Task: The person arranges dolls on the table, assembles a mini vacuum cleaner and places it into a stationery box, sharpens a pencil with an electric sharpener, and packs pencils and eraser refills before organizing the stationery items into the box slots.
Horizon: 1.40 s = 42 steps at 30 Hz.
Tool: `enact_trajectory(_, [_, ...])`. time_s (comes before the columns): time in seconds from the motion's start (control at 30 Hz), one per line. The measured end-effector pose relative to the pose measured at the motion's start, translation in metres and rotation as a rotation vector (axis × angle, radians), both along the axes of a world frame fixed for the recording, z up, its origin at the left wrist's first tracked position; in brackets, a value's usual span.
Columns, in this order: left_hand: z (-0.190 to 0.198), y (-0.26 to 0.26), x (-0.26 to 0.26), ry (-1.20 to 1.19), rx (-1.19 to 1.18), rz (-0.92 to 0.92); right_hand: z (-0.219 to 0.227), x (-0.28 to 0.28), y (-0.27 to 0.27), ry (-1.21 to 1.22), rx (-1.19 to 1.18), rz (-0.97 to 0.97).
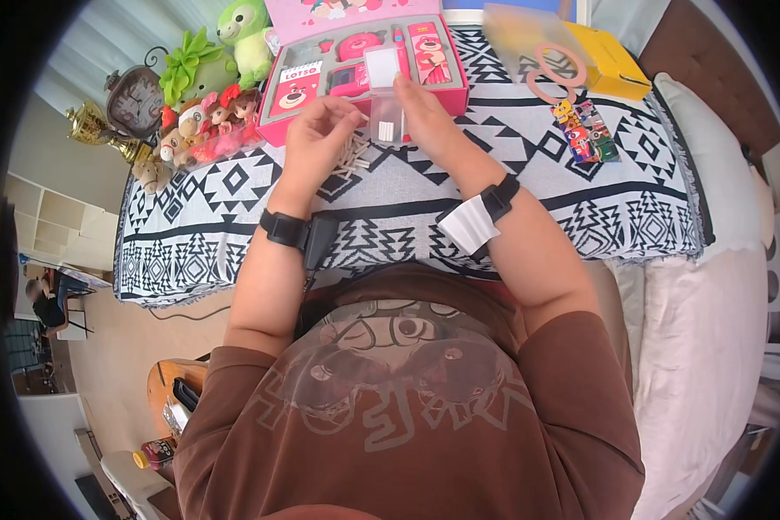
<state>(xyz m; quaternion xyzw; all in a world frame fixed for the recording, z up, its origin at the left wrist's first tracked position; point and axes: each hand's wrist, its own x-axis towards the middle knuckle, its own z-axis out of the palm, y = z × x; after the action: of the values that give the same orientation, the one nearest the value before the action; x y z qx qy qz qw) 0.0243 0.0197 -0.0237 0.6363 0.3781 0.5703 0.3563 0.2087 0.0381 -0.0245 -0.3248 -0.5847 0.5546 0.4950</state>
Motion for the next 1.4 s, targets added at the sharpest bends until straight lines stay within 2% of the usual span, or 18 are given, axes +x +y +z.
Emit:
enact_trajectory(0.07, [-0.001,-0.002,0.0,0.017,-0.06,-0.132,-0.002,-0.002,0.001,-0.011,-0.001,-0.01])
enact_trajectory(0.17, [0.006,-0.01,-0.001,0.156,-0.128,-0.179,-0.003,-0.003,0.0,0.002,0.005,-0.013])
enact_trajectory(0.3, [0.009,-0.013,0.004,0.188,-0.101,-0.174,-0.002,-0.003,-0.002,-0.012,0.018,0.009])
enact_trajectory(0.47, [0.005,-0.009,0.004,0.271,0.063,-0.21,-0.001,-0.003,-0.002,-0.039,0.014,0.02])
enact_trajectory(0.77, [0.003,-0.008,0.005,0.347,0.15,-0.189,-0.005,-0.003,0.0,-0.026,-0.016,0.05])
enact_trajectory(1.4, [0.005,-0.011,0.005,0.438,0.158,-0.166,0.004,-0.004,-0.008,-0.076,-0.025,0.07])
